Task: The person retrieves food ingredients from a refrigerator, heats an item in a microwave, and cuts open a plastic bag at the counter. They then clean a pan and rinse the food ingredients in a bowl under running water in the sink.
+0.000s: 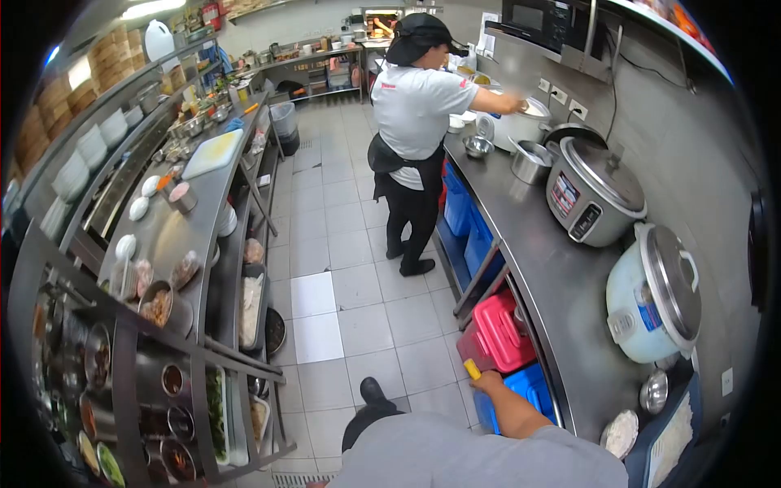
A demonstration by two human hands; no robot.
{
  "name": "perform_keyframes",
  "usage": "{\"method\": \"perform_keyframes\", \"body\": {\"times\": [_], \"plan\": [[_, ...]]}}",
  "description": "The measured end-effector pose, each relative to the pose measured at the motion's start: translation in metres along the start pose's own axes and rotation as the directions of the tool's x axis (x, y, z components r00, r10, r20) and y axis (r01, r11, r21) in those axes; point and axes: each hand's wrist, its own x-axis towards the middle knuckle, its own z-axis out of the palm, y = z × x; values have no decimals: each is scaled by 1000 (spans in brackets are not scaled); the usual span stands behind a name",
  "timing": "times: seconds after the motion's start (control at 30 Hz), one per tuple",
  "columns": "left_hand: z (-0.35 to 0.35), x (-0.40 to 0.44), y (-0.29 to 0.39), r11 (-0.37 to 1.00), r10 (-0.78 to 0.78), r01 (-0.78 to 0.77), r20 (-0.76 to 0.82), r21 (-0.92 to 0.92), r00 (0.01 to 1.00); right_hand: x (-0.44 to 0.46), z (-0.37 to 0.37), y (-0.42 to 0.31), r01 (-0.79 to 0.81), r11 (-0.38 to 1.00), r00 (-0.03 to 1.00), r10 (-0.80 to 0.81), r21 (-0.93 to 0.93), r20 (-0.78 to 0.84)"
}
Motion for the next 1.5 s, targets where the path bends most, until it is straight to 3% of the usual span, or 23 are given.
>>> {"method": "perform_keyframes", "body": {"times": [0.07, 0.17, 0.2, 0.23, 0.27, 0.3, 0.33, 0.43, 0.47, 0.6, 0.73, 0.9, 0.93, 0.97, 1.03, 1.1, 1.13, 1.17, 1.23, 1.3, 1.37, 1.4, 1.5], "plan": [[-40, 51, 32, 951, 144, -160, 79, 263, 986, 15, -1, -7, -42, 999, 999, 42, -9, 33], [-110, 143, 88, 580, 411, -430, 208, 692, 888, 45, -8, -28, -62, 991, 985, 80, -122, 151], [-134, 167, 114, 649, 410, -395, 139, 650, 901, 59, -11, -42, -48, 989, 985, 71, -143, 159], [-151, 184, 148, 946, 248, -209, -135, 249, 959, 71, -14, -53, -176, 983, 924, 184, -53, 336], [-169, 200, 183, 941, 59, -183, -394, -284, 917, 83, -16, -65, -319, 948, 818, 269, 13, 508], [-211, 186, 237, 938, 67, -159, -290, -308, 955, 91, -23, -80, -307, 952, 817, 264, -1, 512], [-267, 143, 315, 936, 73, -130, -181, -326, 981, 95, -32, -96, -360, 927, 834, 268, 107, 482], [-309, 228, 381, 950, 115, -192, -298, -245, 948, 135, -62, -142, -316, 917, 910, 220, 243, 351], [-321, 244, 402, 951, 115, -195, -311, -241, 944, 153, -68, -159, -244, 936, 951, 180, 253, 252], [-353, 279, 494, 951, 147, -226, -333, -212, 931, 250, -118, -237, -154, 984, 965, 129, 94, 228], [-367, 306, 531, 967, 126, -189, -327, -171, 937, 312, -205, -364, 48, 985, 963, -88, 163, 253], [-375, 363, 540, 978, 13, -84, -349, -191, 937, 358, -335, -542, 275, 850, 888, -404, 450, 220], [-383, 387, 534, 881, 231, -208, -3, 425, 973, 361, -358, -574, 319, 819, 873, -450, 476, 188], [-390, 396, 534, 793, 260, -264, 88, 549, 962, 370, -366, -600, 311, 822, 878, -441, 477, 188], [-403, 415, 555, 944, 101, -95, -3, 316, 995, 399, -385, -654, 287, 730, 907, -415, 620, 69], [-441, 448, 596, 998, -45, 48, -69, 37, 997, 444, -406, -720, 258, 735, 929, -367, 627, 47], [-461, 463, 618, 999, -54, 55, -59, 4, 997, 470, -406, -733, 354, 761, 928, -358, 543, -103], [-482, 476, 638, 999, -45, 45, -42, 0, 998, 483, -405, -743, 421, 794, 906, -350, 438, -237], [-526, 508, 677, 1000, 4, -4, -17, 22, 1000, 463, -467, -783, 299, 748, 952, -274, 592, -135], [-575, 547, 727, 998, 66, -66, -28, 25, 997, 475, -508, -812, 352, 709, 936, -253, 611, -245], [-625, 592, 789, 992, 129, -130, -65, 2, 989, 516, -525, -824, 580, 731, 706, -232, 358, -669], [-649, 612, 823, 986, 161, -163, -88, -20, 983, 538, -535, -827, 539, 631, 773, -107, 557, -626], [-708, 661, 935, 965, 201, -219, -130, -141, 971, 565, -606, -823, 514, 547, 731, 125, 661, -671]]}}
